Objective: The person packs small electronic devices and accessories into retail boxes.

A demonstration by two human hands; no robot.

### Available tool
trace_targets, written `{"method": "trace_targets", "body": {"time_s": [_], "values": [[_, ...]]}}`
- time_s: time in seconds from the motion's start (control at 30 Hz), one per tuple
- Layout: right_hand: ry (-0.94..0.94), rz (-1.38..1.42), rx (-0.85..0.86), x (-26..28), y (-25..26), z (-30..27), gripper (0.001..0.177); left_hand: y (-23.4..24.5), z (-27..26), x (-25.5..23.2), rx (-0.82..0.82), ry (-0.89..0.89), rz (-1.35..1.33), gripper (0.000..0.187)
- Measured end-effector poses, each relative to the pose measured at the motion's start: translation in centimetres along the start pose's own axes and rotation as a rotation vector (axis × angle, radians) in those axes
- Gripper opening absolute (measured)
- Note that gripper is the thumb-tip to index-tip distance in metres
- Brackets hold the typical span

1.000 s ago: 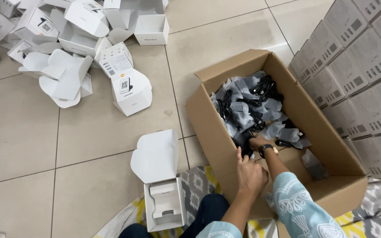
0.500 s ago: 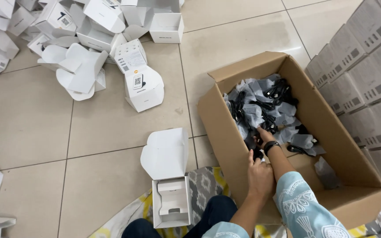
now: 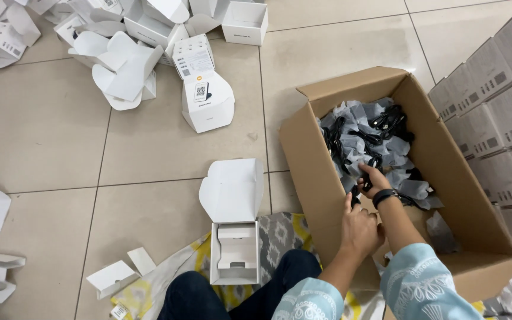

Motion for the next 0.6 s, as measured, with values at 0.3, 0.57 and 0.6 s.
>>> {"method": "trace_targets", "body": {"time_s": [0.3,0.57,0.6], "values": [[0.456,-0.079,-0.007,-1.9,-1.7,-25.4,0.020,3.5,-1.2,0.0,0.150,-0.068,0.155,0.066],[0.567,-0.238,0.160,-13.9,-6.9,-33.9,0.015,9.1,-16.5,15.6,-0.272,0.115,-0.283,0.074],[0.520,-0.336,0.139,-16.1,-6.8,-33.3,0.018,9.4,-19.3,20.2,-0.308,0.336,-0.229,0.075]]}}
Point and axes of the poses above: each hand's wrist, its own z-axis towards the middle knuckle, its own y-axis out of the back of the hand, x = y × z, the point moved 1 cm from there along z, towards the middle knuckle, and after that the axes turned 6 degrees about -z, right-handed, at the moved point
